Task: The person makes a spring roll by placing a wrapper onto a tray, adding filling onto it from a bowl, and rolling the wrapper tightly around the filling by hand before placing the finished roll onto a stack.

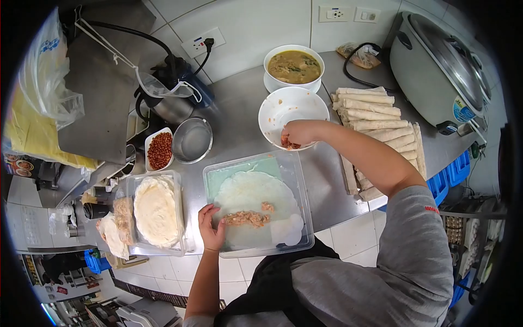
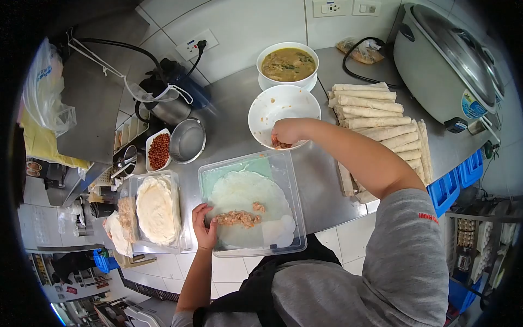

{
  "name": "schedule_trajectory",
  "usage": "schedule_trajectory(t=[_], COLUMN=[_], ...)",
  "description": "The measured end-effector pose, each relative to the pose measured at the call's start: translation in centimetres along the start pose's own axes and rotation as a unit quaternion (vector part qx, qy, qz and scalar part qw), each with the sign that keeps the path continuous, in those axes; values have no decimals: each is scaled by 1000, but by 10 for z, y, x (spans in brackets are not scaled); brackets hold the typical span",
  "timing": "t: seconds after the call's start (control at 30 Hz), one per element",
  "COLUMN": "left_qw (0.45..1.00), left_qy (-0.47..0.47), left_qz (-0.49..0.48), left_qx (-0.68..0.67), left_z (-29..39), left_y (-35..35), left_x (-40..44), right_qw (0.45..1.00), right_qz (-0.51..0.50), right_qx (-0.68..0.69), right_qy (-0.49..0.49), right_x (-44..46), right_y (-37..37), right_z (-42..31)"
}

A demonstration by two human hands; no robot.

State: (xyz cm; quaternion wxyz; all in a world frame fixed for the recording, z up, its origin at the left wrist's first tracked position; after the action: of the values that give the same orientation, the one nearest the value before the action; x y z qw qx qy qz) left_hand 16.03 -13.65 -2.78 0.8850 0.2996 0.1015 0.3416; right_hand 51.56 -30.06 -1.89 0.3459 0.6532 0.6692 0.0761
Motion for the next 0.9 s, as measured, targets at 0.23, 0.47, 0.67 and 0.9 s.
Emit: schedule_trajectory(t=[0.23, 0.47, 0.67, 0.9], left_qw=[1000, 1000, 1000, 998], left_qy=[-7, -20, -18, -33], left_qz=[-2, 9, 11, 2], left_qx=[18, 10, -13, -56], left_z=[0, 1, 1, -2], left_y=[1, 3, 3, 4], left_x=[2, 1, 0, -2], right_qw=[895, 816, 895, 935], right_qz=[65, 307, 359, 280], right_qx=[425, 410, -41, 183], right_qy=[118, 267, 261, 120], right_x=[-48, -127, -71, -84], right_y=[7, -57, -184, -120], right_z=[-89, -184, -111, -118])
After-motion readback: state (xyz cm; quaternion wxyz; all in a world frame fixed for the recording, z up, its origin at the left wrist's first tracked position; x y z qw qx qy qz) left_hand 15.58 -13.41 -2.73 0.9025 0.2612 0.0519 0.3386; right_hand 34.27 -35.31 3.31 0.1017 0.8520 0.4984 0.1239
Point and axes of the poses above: each hand's wrist, its own x-axis towards the middle knuckle, its own y-axis out of the back of the hand, z = x × y, the point moved 7 cm from there along x, towards the middle knuckle, and after that the axes turned 15 degrees about y, right-handed, at the moved point
